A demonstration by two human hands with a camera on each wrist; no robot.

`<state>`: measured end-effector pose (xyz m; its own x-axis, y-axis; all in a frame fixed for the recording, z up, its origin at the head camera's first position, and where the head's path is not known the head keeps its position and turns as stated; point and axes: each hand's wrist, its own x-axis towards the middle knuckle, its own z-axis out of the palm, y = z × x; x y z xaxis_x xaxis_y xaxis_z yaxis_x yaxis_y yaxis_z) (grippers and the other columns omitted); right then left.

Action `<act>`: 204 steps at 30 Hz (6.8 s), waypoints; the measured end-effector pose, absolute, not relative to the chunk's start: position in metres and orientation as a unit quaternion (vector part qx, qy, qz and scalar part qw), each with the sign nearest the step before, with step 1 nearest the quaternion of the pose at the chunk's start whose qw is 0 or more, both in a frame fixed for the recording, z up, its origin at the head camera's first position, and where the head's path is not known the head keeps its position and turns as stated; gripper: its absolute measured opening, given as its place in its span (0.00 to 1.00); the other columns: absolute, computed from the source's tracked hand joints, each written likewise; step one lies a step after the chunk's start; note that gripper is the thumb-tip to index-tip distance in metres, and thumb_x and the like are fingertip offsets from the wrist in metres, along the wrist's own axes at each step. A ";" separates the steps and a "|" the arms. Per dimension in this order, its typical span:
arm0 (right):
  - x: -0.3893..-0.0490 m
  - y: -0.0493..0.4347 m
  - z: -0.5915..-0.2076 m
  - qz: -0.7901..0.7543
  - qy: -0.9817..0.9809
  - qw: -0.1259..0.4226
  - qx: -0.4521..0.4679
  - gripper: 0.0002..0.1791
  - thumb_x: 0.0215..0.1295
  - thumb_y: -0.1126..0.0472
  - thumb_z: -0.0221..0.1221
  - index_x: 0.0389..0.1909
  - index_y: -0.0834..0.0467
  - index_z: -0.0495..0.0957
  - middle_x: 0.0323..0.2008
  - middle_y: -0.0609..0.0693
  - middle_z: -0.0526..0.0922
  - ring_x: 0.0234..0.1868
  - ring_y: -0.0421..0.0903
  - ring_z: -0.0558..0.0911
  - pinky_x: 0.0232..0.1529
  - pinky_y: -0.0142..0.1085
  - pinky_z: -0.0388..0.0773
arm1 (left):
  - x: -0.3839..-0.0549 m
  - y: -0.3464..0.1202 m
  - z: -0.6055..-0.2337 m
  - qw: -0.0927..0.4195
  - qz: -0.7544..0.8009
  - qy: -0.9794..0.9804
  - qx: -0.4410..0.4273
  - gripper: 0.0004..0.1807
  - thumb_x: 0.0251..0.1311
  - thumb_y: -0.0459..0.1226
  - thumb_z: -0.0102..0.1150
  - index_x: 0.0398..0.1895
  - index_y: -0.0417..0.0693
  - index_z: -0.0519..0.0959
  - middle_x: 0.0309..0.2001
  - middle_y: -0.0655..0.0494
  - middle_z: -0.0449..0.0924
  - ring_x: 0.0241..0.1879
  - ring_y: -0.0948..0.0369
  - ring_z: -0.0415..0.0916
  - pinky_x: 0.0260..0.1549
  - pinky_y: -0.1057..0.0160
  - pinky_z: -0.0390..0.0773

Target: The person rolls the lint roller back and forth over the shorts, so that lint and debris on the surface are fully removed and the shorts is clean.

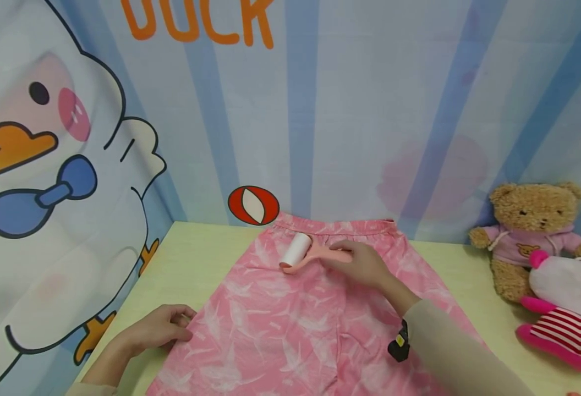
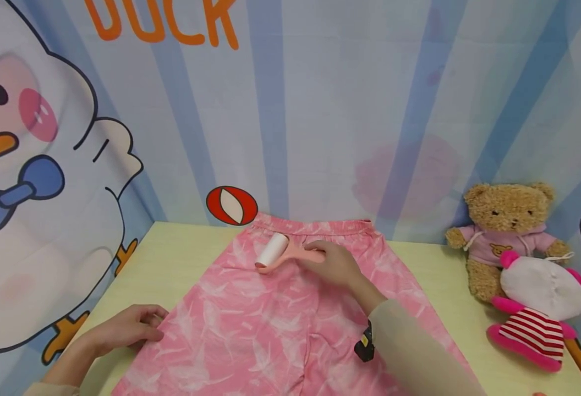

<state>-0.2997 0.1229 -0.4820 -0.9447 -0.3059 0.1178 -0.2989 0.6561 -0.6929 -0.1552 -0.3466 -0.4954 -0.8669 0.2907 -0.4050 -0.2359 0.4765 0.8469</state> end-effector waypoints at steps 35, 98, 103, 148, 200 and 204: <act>-0.290 0.189 -0.484 -0.383 0.901 -0.017 -0.205 0.24 0.62 0.47 0.74 0.56 0.51 0.86 0.46 0.48 0.87 0.37 0.45 0.80 0.40 0.43 0.78 | -0.154 -0.346 -0.492 0.259 0.520 0.814 0.020 0.18 0.64 0.29 0.64 0.55 0.32 0.77 0.37 0.47 0.81 0.33 0.55 0.81 0.31 0.58 0.82; -0.275 0.233 -0.432 -0.374 0.908 -0.032 -0.187 0.27 0.66 0.44 0.70 0.62 0.52 0.82 0.63 0.58 0.80 0.55 0.56 0.81 0.48 0.51 0.78 | -0.155 -0.344 -0.492 0.258 0.508 0.822 0.002 0.17 0.63 0.29 0.64 0.54 0.33 0.77 0.37 0.48 0.79 0.32 0.55 0.80 0.32 0.57 0.82; -0.281 0.249 -0.439 -0.375 0.907 -0.008 -0.194 0.27 0.66 0.44 0.69 0.62 0.51 0.82 0.65 0.58 0.78 0.61 0.58 0.79 0.52 0.56 0.78 | -0.154 -0.345 -0.491 0.258 0.508 0.822 0.003 0.17 0.63 0.29 0.64 0.54 0.33 0.77 0.37 0.48 0.79 0.32 0.55 0.80 0.32 0.57 0.82; -0.293 0.320 -0.446 -0.287 0.938 0.009 -0.193 0.25 0.66 0.45 0.70 0.56 0.56 0.86 0.50 0.57 0.86 0.41 0.48 0.83 0.38 0.45 0.78 | -0.154 -0.343 -0.494 0.248 0.495 0.833 0.006 0.17 0.64 0.29 0.63 0.54 0.32 0.77 0.35 0.49 0.78 0.32 0.55 0.78 0.33 0.57 0.81; -0.289 0.333 -0.432 -0.267 0.940 0.059 -0.203 0.25 0.67 0.44 0.69 0.58 0.55 0.85 0.46 0.50 0.87 0.33 0.43 0.80 0.33 0.39 0.75 | -0.153 -0.342 -0.494 0.253 0.499 0.829 0.003 0.17 0.62 0.30 0.65 0.53 0.34 0.78 0.36 0.48 0.79 0.32 0.55 0.79 0.32 0.57 0.82; -0.293 0.316 -0.443 -0.299 0.928 0.041 -0.216 0.24 0.67 0.47 0.69 0.57 0.57 0.85 0.49 0.54 0.86 0.38 0.44 0.82 0.36 0.42 0.78 | -0.153 -0.341 -0.493 0.252 0.501 0.828 0.003 0.17 0.62 0.29 0.65 0.53 0.35 0.78 0.36 0.48 0.79 0.31 0.55 0.79 0.31 0.58 0.81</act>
